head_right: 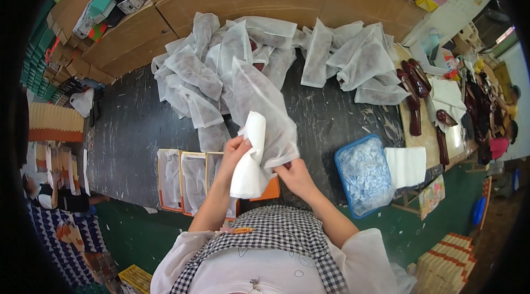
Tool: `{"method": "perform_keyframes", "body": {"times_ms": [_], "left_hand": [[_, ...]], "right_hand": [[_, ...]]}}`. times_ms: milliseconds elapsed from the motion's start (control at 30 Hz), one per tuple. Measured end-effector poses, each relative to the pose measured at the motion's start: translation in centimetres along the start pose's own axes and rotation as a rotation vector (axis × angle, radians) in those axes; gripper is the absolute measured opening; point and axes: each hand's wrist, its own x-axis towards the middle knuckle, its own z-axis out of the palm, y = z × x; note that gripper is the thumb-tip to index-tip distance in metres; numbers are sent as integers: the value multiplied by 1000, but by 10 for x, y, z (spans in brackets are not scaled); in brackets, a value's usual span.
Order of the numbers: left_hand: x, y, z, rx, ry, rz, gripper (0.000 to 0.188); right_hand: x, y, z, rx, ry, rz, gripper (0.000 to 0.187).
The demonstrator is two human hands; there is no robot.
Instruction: The person wraps maroon high-heeled shoes in white tissue paper and places them into a shoebox. The person then takes a pair of maroon flat shoes, stuffs them with paper, and places them on the table. The person continues to handle and arrange the shoes on the table.
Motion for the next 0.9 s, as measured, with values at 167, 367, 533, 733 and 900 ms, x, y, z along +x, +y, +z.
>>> {"method": "perform_keyframes", "body": {"times_ms": [167,367,533,733,900], "left_hand": [[-17,32,-10,947,61,699,11],[-38,11,32,834,-144,598,7],[-29,-3,22,680,144,515,9],[-11,25,-16,200,247,186,15],[31,58,-48,215,259,236,19]], "right_hand": [[4,10,-29,295,174,89,30],[10,9,3,26,257,-126,32],[9,5,-4,184,158,-2,44],[1,-22,-29,563,-77,252,50],[-20,-2,-49,1240,-280,503,55]]}}
